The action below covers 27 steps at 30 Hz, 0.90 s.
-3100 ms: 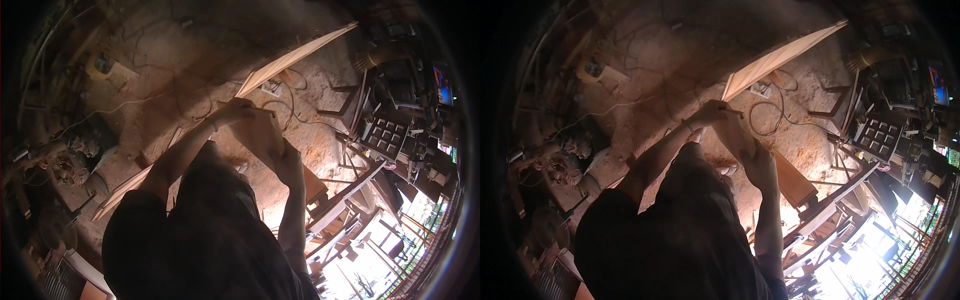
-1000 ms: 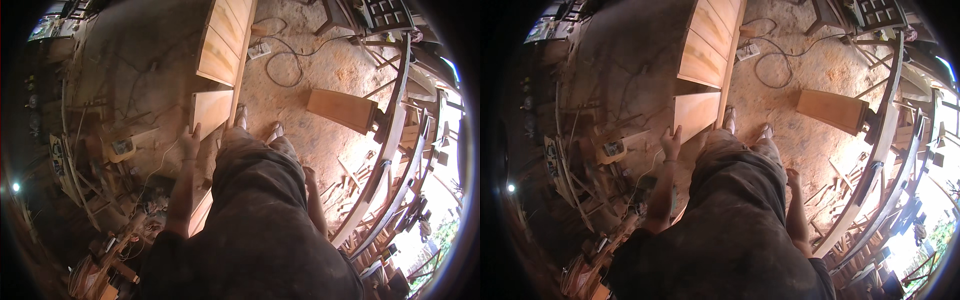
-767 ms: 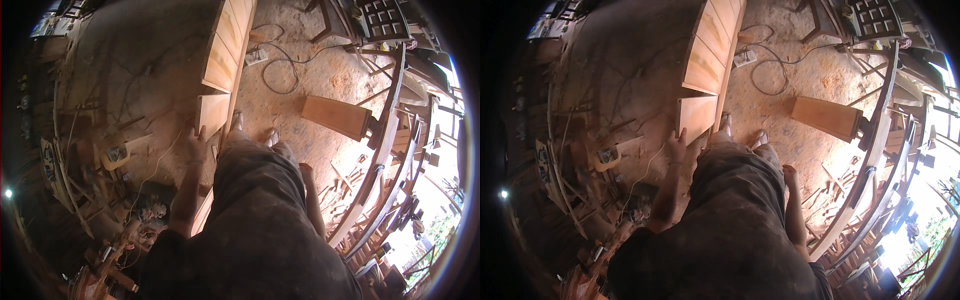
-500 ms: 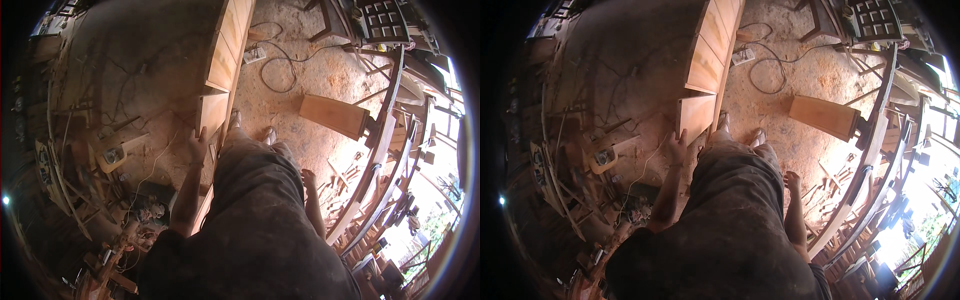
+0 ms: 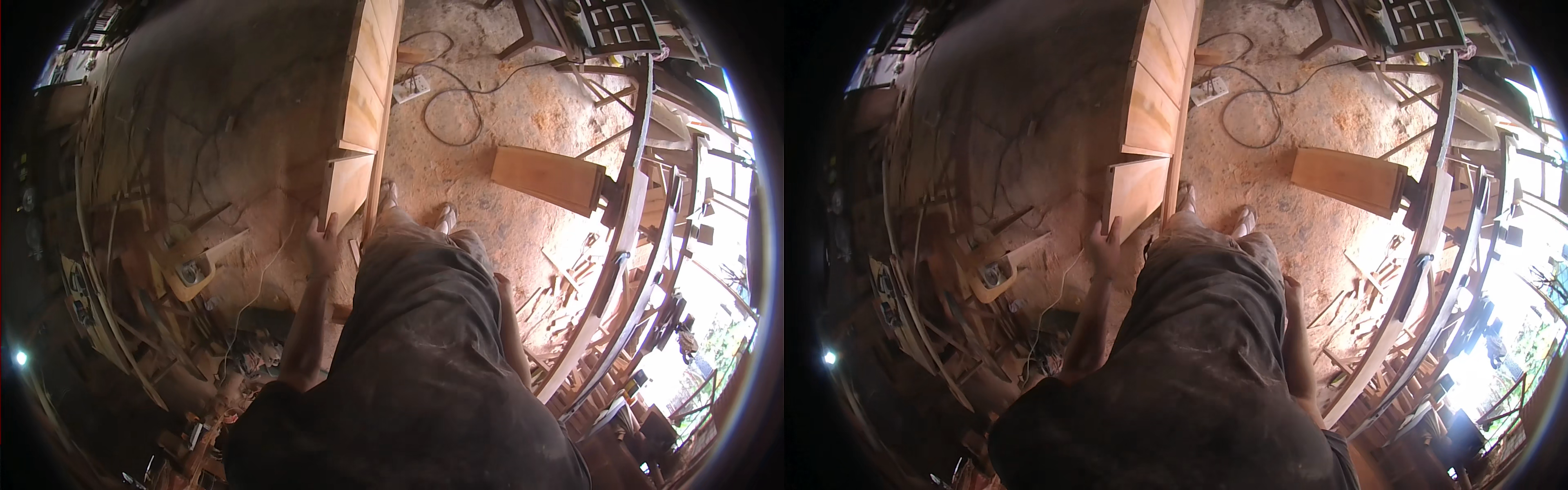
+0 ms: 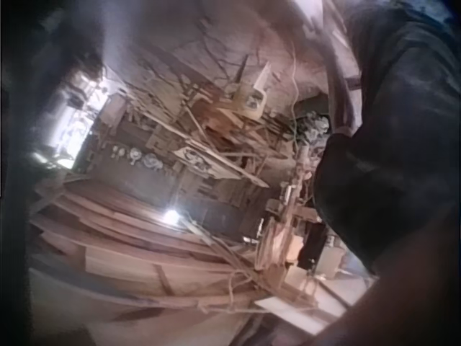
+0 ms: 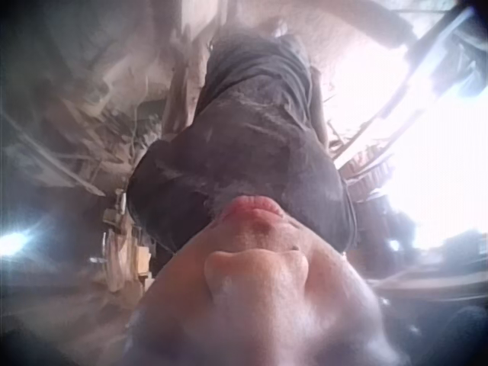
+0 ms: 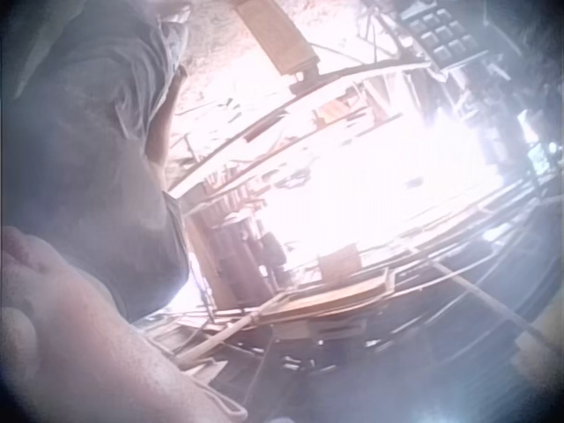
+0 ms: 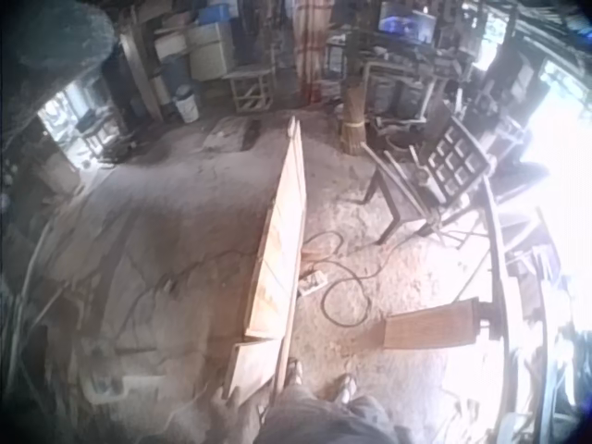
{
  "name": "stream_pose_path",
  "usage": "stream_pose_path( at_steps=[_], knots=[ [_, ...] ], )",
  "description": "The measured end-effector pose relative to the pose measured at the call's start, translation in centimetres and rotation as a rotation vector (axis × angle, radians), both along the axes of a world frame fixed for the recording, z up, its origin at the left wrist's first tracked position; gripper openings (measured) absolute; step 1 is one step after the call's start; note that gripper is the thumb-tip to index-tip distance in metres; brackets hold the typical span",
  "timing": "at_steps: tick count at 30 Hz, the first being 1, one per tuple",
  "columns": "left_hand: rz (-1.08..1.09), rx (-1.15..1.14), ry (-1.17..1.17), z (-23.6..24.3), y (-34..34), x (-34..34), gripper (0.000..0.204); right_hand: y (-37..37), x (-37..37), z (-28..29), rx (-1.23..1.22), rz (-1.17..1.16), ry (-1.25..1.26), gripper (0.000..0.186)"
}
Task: Assembling wooden panels using a hammer and nails.
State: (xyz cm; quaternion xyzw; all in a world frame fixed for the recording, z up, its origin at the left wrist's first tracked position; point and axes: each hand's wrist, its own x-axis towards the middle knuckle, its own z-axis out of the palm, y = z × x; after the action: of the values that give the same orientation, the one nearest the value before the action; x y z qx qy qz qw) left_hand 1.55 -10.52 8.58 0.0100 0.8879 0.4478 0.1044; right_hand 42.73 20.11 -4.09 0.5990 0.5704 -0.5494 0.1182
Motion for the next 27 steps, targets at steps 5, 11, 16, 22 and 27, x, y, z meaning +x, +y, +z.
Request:
stream_pose_path(
  at_steps=[5, 11, 16, 22, 27],
  knots=[
    [-0.043, -0.025, -0.029, 0.2, -0.4, -0.7, 0.042, -0.9, -1.3, 1.3, 0.098, 0.076, 0.009, 0.028],
    [-0.082, -0.063, -0.022, -0.2, -0.9, -1.8, 0.041, -0.8, -1.1, 0.5, 0.106, 0.076, 0.030, 0.027],
    [-0.052, -0.054, -0.037, -0.4, -0.2, -2.7, 0.041, -0.3, 0.5, -2.5, 0.040, -0.024, 0.121, 0.030],
    [-0.021, -0.050, -0.115, -1.5, 1.5, -2.0, 0.044, -0.2, 0.5, -3.0, 0.057, -0.040, 0.054, 0.027],
    [-0.022, 0.018, -0.123, -3.7, 2.5, -1.9, 0.044, -0.1, 0.2, -1.7, 0.072, 0.031, 0.066, 0.026]
  ],
)
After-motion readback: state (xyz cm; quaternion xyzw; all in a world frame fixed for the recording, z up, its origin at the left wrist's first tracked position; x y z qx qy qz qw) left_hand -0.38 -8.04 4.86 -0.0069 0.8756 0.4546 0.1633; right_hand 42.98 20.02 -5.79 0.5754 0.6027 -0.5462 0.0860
